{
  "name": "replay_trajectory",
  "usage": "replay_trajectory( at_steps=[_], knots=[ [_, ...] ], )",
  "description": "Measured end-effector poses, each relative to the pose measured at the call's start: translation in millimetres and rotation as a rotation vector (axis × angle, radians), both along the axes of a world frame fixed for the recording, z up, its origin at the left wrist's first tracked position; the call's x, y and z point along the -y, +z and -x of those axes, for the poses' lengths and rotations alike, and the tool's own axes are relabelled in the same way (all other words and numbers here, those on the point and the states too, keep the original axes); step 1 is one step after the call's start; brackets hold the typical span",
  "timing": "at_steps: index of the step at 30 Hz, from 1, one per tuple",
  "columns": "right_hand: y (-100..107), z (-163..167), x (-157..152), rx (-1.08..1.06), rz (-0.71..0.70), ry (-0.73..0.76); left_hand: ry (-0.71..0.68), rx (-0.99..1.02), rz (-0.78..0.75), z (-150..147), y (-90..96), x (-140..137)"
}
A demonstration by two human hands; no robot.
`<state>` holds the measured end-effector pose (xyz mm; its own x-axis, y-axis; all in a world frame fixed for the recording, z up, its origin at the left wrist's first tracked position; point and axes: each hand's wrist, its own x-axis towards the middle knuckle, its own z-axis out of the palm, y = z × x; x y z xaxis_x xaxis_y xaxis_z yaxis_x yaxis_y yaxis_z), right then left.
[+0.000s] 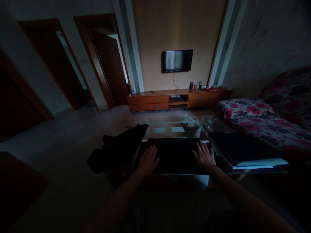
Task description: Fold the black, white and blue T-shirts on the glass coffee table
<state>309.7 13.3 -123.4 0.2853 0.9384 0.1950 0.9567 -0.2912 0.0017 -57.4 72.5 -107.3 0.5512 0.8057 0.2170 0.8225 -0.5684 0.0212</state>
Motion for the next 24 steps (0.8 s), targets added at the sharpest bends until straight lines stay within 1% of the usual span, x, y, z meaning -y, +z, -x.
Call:
replay_trajectory(
  at_steps=[2, 5, 7, 9, 12, 14, 16, 17, 19, 21, 22, 24],
  knots=[
    [-1.6, 10.2, -0.7, -0.07, 0.063, 0.023, -0.05, -0.007, 0.074, -10.2, -3.6, 3.4],
    [-5.7, 13.0, -0.7, -0.149, 0.131, 0.011, -0.039, -0.029, 0.174, -13.1, -7.1, 4.1],
    [-7.1, 10.3, -1.8, -0.167, 0.139, 0.02, -0.016, -0.03, 0.195, -11.1, -7.4, 3.5],
    [-6.8, 6.4, -3.5, -0.169, 0.139, 0.029, 0.049, -0.018, 0.19, -8.1, -7.0, 2.8],
    [-3.5, -5.0, -4.2, -0.168, 0.145, 0.019, 0.223, 0.012, 0.167, 0.0, -7.0, 0.9],
    [-1.0, -19.4, -1.6, -0.185, 0.138, -0.038, 0.338, 0.029, 0.161, 8.6, -7.5, -1.5],
    [0.5, -37.6, 3.0, -0.212, 0.128, -0.088, 0.419, 0.035, 0.172, 17.3, -8.3, -4.2],
    [0.6, -46.5, 5.5, -0.22, 0.12, -0.086, 0.441, 0.033, 0.178, 20.6, -8.6, -5.4],
    [-0.8, -60.5, 9.6, -0.216, 0.101, -0.027, 0.457, 0.027, 0.185, 24.1, -8.6, -7.1],
    [-3.8, -66.5, 11.5, -0.203, 0.077, 0.021, 0.465, 0.019, 0.201, 23.8, -6.7, -8.6],
    [-5.7, -66.4, 11.3, -0.2, 0.064, 0.01, 0.475, 0.016, 0.221, 22.9, -4.8, -9.6],
    [-8.8, -61.6, 8.6, -0.19, 0.04, -0.072, 0.492, 0.027, 0.253, 21.2, 1.0, -12.7]
  ],
)
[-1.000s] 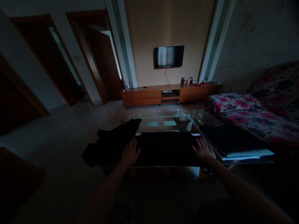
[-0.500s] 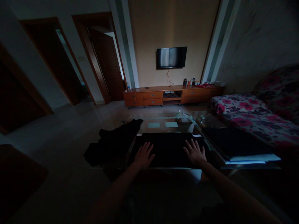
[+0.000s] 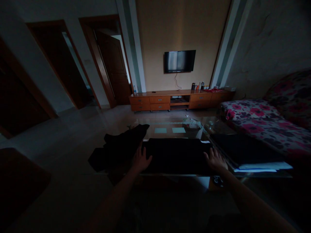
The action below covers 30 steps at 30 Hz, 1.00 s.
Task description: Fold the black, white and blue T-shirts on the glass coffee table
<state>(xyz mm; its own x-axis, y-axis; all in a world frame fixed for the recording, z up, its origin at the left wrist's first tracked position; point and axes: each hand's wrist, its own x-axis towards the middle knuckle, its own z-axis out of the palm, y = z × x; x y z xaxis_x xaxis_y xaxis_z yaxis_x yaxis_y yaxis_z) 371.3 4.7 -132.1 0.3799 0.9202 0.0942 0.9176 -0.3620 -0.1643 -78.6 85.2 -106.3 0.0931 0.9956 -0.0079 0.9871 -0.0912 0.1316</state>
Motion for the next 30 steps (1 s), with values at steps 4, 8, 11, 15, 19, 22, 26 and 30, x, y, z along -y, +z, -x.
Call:
replay_trajectory(
  at_steps=[4, 8, 11, 15, 19, 22, 26, 30],
  knots=[
    [1.4, 19.1, -12.3, 0.058, -0.036, -0.054, 0.038, 0.055, -0.047, -2.1, 14.3, -10.0],
    [10.9, 41.7, -23.1, 0.05, -0.006, 0.17, 0.157, 0.146, -0.092, -5.1, 22.4, -20.3],
    [14.2, 54.9, -25.4, 0.034, 0.053, 0.25, 0.215, 0.227, -0.025, -5.1, 23.3, -26.6],
    [10.8, 60.3, -25.3, 0.027, 0.132, 0.277, 0.212, 0.402, 0.058, 0.8, 23.4, -35.2],
    [9.9, 58.9, -24.4, 0.029, 0.149, 0.299, 0.201, 0.721, 0.187, 4.8, 24.9, -42.1],
    [15.6, 60.9, -21.7, 0.04, 0.157, 0.312, 0.19, 0.821, 0.24, 4.0, 27.9, -42.4],
    [31.5, 70.9, -18.9, 0.039, 0.167, 0.307, 0.192, 0.924, 0.288, 1.9, 36.1, -38.3],
    [56.2, 95.5, -27.1, -0.221, 0.048, 0.289, 0.194, 0.976, 0.299, -0.9, 51.0, -34.3]
  ],
)
